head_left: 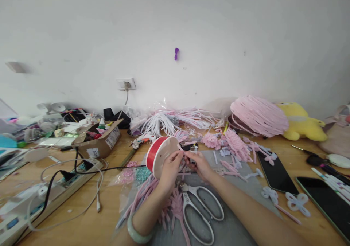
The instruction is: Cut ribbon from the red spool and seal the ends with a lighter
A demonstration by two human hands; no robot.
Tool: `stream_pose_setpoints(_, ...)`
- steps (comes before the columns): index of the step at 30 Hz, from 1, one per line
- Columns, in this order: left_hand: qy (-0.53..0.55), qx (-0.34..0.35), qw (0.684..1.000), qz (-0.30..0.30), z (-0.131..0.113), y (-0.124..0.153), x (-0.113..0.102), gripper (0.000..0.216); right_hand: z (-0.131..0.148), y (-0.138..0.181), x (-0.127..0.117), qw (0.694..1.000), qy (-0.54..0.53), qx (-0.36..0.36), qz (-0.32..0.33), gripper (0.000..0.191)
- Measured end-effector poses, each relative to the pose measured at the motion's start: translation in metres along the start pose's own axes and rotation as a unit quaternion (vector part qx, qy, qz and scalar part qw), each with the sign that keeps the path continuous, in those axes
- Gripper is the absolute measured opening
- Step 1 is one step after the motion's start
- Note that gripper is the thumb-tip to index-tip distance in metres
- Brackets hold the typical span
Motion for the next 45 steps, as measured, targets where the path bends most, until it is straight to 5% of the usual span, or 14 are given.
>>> stream_pose_setpoints(7,-0.135,0.029,0.989,0.062,-0.009,0.002,-0.002,0.037,0.012,-0.006,-0.008,0.997,0.019,-0.019,-0.068,0.025)
stream_pose_setpoints(13,-0.416,0.243,0.875,0.059,-0.028,0.003,-0.012,0.025,0.019,-0.012,-0.023,0.987,0.144,0.070,0.032,0.021)
stream_pose_setpoints(16,-0.493,0.267,0.825,0.074,-0.025,0.000,-0.017,0.026,0.019,-0.011,-0.023,0.982,0.150,0.088,0.067,0.020)
stream_pose_setpoints(19,-0.515,0.253,0.813,0.100,-0.019,-0.004,-0.019,0.021,0.018,-0.011,-0.022,0.984,0.139,0.075,0.079,0.022)
stream_pose_setpoints(27,-0.387,0.204,0.891,0.121,-0.018,0.003,-0.005,0.013,0.016,-0.009,-0.018,0.993,0.089,0.059,0.055,0.030)
stream_pose_setpoints(34,-0.176,0.075,0.976,0.101,-0.006,0.006,0.006,0.020,0.007,-0.012,-0.009,0.986,-0.007,0.158,-0.052,0.054)
stream_pose_setpoints(39,-0.016,-0.010,0.993,0.119,-0.004,0.009,0.013,0.025,-0.004,-0.015,-0.001,0.983,-0.032,0.164,-0.073,0.048)
stream_pose_setpoints(45,0.043,-0.051,0.996,0.065,-0.006,0.011,0.014,0.029,-0.011,-0.016,0.002,0.981,-0.070,0.155,-0.090,0.040)
Point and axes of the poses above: each hand's wrist, its own y-axis away from the middle knuckle, its own x-axis out of the palm, z = x × y, the point moved 1 cm from there along -y, towards the middle knuckle, and after that the axes turned 4 degrees about x, right-handed, at the moved point
